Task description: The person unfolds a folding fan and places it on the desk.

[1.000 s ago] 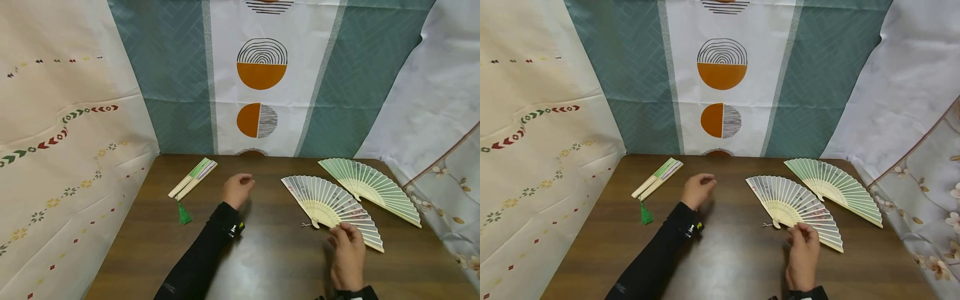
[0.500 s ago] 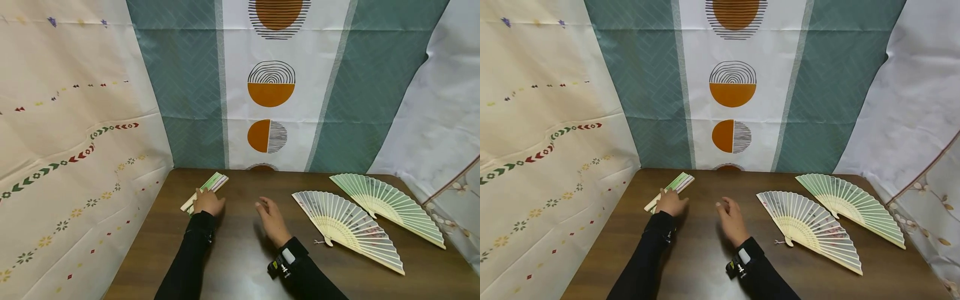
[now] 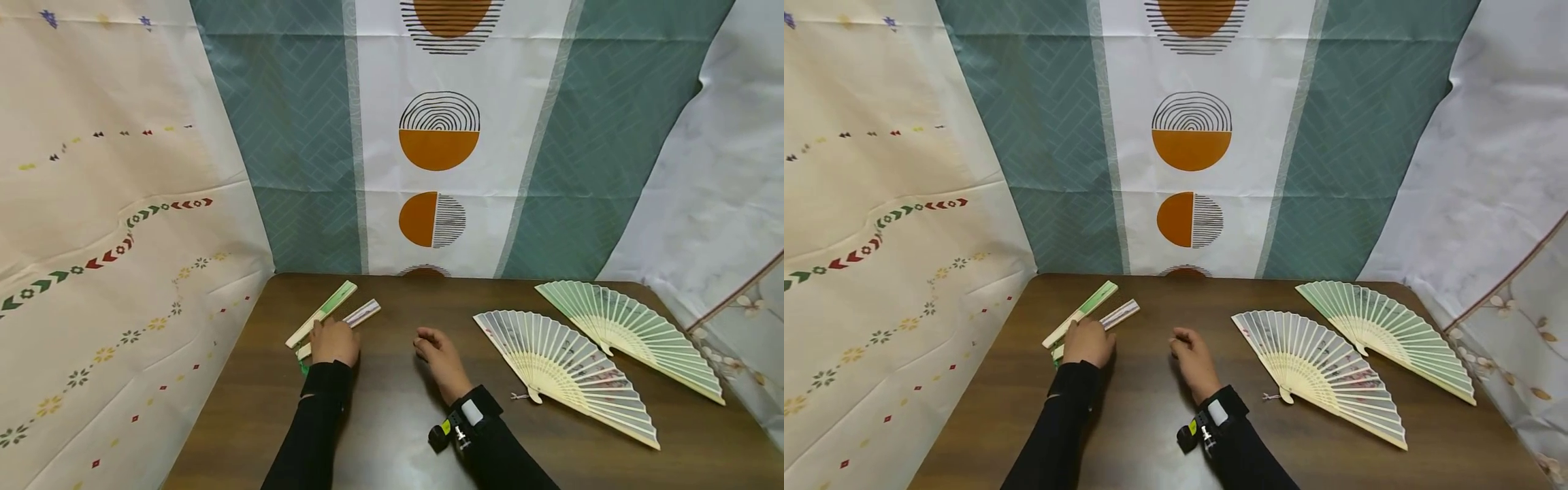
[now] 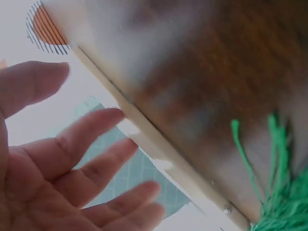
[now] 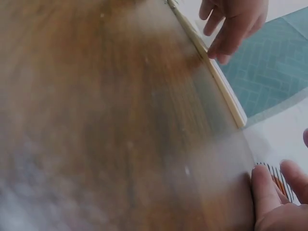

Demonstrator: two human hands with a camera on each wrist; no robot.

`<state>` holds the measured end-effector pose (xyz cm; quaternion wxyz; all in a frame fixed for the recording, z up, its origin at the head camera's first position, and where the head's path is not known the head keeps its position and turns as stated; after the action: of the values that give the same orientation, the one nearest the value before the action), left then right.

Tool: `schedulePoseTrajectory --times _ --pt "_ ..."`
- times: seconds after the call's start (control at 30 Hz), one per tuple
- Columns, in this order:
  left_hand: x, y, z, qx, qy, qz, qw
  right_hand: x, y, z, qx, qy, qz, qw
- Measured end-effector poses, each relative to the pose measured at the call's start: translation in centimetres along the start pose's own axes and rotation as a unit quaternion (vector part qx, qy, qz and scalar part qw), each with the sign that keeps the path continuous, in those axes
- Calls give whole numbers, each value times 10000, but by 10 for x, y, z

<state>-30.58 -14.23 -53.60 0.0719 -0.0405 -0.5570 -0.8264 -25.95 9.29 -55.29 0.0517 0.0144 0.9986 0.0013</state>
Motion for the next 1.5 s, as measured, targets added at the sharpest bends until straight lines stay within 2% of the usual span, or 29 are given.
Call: schedulePoseTrajectory --times 0.13,0.2,0.27,0.43,0.6,0.8,0.97,1.07,1.1,1.2,1.3,1.33,1.4,1.5 --pt "8 -22 -14 360 -356 353 9981 -1 -2 3 109 0 13 9999" --pt "13 -32 -20 393 -282 384 9981 -2 -2 2 124 -4 52 9999" --pt "16 -35 -23 444 -136 433 9980 -2 0 2 162 -9 80 9998" --pt "18 -32 -22 282 195 430 9985 -2 4 1 279 45 69 9996" --pt "16 -23 -22 25 340 89 9994 -2 6 2 403 5 39 9992" --pt "24 -26 -40 63 427 -148 9990 -4 6 4 376 19 49 9993" --pt "31 -30 -54 48 434 88 9990 -6 5 4 433 14 44 9991" --pt "32 -29 -51 -134 256 304 9991 -6 5 4 501 9 52 9987" --pt "32 -30 -50 -301 110 430 9986 -6 5 4 532 0 58 9986" --pt "16 3 -13 -901 -194 480 9946 -5 6 4 694 -55 84 9975" --pt "-3 40 33 -1644 -435 447 9844 -1 8 3 935 -136 101 9955" --pt "-10 54 50 -1835 -418 351 9815 0 8 3 1006 -170 113 9947" --pt "-15 55 62 -2211 -449 245 9739 1 9 1 1087 -231 156 9937" --pt "-14 52 77 -2666 -442 -41 9628 4 16 -12 973 -119 295 9947"
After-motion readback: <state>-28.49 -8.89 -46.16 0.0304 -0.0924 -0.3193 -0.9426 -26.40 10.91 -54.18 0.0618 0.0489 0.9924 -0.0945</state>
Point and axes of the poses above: each hand's wrist, its own x-axis towards the middle knuckle, its own y-axis out of the back of the hand, z = x × y, the point moved 4 cm from there along x, towards the middle knuckle, and after that the axes turned 1 degree about z, right-handed, at the moved point
